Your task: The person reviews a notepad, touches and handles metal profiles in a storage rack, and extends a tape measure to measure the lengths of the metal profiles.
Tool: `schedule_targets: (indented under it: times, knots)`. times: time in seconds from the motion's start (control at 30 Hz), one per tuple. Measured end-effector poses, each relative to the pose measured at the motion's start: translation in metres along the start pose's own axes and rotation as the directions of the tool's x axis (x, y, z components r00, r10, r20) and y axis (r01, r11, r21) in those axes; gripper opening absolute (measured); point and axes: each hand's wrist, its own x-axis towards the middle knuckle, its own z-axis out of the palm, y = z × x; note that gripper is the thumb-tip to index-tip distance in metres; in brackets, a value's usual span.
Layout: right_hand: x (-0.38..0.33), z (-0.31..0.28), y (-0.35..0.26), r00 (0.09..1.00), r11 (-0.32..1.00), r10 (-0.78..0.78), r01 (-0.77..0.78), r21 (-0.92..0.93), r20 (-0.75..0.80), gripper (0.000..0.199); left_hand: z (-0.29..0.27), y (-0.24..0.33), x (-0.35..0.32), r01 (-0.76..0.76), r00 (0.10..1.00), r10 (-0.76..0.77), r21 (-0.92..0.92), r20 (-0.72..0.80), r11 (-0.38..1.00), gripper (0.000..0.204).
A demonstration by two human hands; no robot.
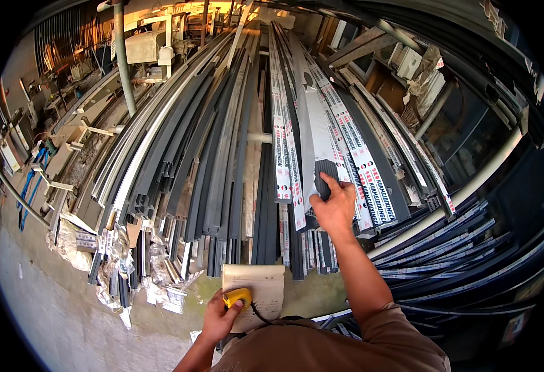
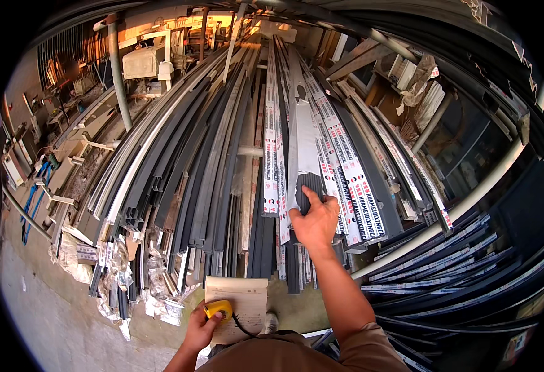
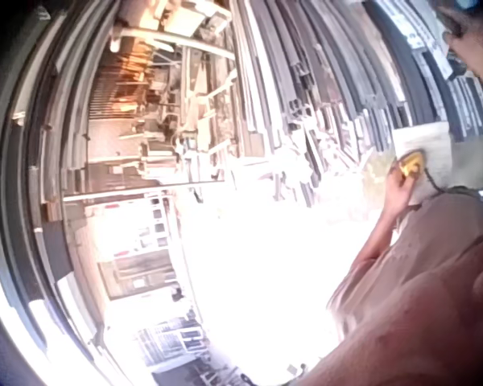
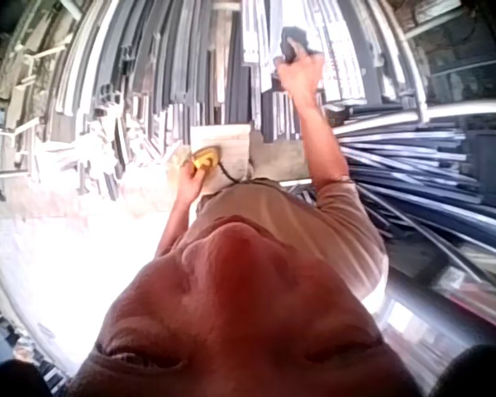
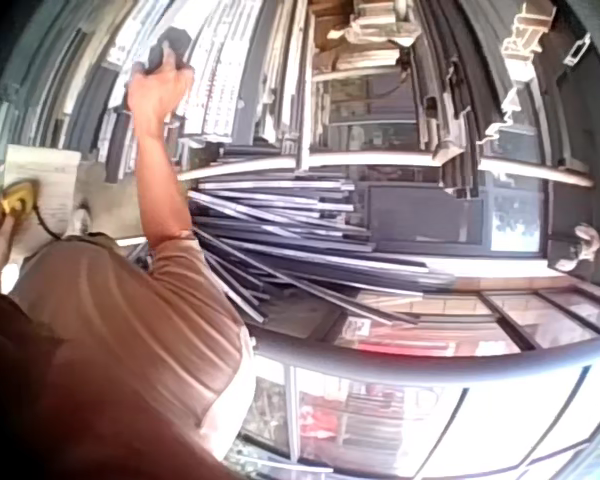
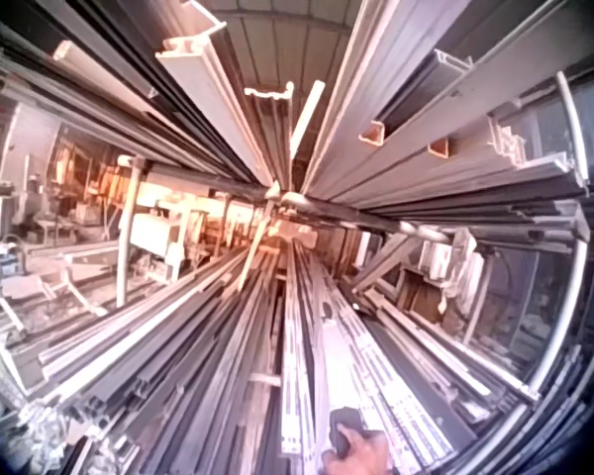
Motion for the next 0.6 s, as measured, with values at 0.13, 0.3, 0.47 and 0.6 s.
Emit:
schedule_targets:
  times: [0.13,0.3,0.47,0.6]
  knots:
    - [-0.028,0.007,-0.042,0.996,0.996,-0.085,0.085,0.006,0.024,0.060,0.001,-0.005,0.006,-0.021,0.999,0.021,0.010,0.030,1.000,0.035]
    - [-0.057,0.006,-0.056,0.993,0.993,-0.121,0.120,-0.021,-0.016,0.063,-0.003,-0.008,0.010,-0.008,0.999,0.008,-0.009,0.044,1.000,0.034]
    - [-0.084,-0.031,-0.040,0.993,0.995,-0.100,0.101,-0.005,0.066,0.065,-0.013,-0.006,0.015,0.014,0.998,-0.016,0.034,0.063,0.999,0.033]
    - [-0.116,-0.066,-0.019,0.991,0.994,-0.112,0.112,0.005,0.077,0.067,-0.015,-0.007,0.026,0.053,0.996,-0.057,0.052,0.071,0.997,0.034]
